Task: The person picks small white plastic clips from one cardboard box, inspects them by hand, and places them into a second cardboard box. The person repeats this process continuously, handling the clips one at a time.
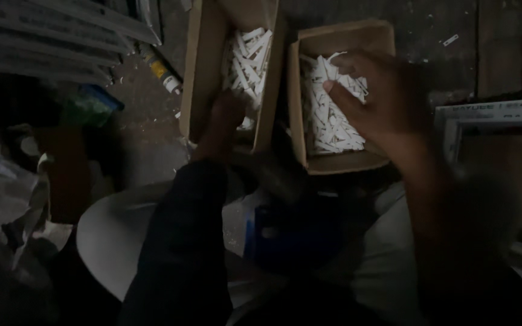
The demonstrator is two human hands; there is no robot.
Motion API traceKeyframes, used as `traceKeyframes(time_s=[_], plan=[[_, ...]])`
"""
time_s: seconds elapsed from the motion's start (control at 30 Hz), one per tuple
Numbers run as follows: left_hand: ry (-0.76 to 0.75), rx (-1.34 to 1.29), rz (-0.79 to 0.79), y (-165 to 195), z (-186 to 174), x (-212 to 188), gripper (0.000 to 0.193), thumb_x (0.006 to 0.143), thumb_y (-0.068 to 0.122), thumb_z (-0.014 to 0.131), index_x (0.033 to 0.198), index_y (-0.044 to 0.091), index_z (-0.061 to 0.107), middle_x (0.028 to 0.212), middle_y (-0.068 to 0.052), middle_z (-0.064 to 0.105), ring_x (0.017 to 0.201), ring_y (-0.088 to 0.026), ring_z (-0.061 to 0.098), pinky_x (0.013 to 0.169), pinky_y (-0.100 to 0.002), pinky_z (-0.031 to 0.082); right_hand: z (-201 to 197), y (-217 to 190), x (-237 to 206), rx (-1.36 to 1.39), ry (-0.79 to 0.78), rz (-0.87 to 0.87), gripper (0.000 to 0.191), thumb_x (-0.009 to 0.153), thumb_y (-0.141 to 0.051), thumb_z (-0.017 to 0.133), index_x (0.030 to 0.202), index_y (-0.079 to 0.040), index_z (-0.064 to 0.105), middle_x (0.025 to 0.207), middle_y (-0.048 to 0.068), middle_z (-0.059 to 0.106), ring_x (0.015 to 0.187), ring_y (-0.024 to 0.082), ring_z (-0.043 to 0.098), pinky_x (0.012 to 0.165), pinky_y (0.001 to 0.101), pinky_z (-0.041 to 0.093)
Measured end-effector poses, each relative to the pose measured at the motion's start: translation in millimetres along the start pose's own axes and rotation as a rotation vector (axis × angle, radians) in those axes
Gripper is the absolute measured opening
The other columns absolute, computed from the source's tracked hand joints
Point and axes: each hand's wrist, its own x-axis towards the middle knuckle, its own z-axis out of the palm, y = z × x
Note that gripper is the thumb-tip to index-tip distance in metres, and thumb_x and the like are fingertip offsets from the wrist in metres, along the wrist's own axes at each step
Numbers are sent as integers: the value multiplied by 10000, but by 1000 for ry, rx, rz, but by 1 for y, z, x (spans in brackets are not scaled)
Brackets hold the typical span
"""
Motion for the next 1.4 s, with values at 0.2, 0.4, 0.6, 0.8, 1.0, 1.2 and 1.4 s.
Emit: traceKeyframes(time_s=[0.2,0.4,0.6,0.8,1.0,1.2,1.4], plan=[[8,35,-60,0,8,14,270,907,274,603,1026,85,754,1111,-165,726,1041,-320,658,857,-479,547,6,-12,0,9,-53,-13,320,1043,-226,778,1247,11,705,1162,179,744,1086,290,740,894,401,588],[450,2,-160,-14,18,11,225,1138,197,570,1066,49,723,945,-191,709,845,-361,689,709,-510,565,11,-2,5,19,-48,-5,332,1050,-243,769,1261,4,700,1167,174,740,1090,277,737,854,388,598],[344,-470,-81,-52,-47,29,187,951,165,726,1103,56,733,994,-162,742,897,-328,726,766,-471,579,23,4,5,120,-60,122,384,989,-279,784,1274,-32,709,1110,155,755,1010,254,749,752,386,597],[170,-807,92,-49,-142,-19,371,811,142,854,1158,74,742,1062,-128,775,963,-274,765,836,-422,596,38,-4,7,381,-91,135,505,997,-268,734,1432,-59,583,1191,129,749,1095,231,736,896,375,602],[102,-1047,64,-18,-165,-87,386,842,104,807,1223,127,747,1107,-82,787,986,-208,781,874,-371,645,55,-15,-9,626,-30,10,417,1044,-172,725,1419,-23,622,1283,142,720,1191,245,705,1032,398,585],[427,-1320,187,-8,-141,-104,635,837,50,888,1386,-13,575,1326,-172,643,1217,-267,648,988,-382,576,61,-19,-8,973,56,220,289,1039,-115,684,1285,33,657,1129,153,766,1037,196,760,907,332,632],[410,-1796,72,2,-115,-91,446,959,83,768,1373,-13,630,1228,-145,752,1171,-212,722,996,-317,617,52,-23,-2,1215,143,483,320,993,-113,694,1255,57,627,1129,163,747,1054,222,767,928,343,639]])
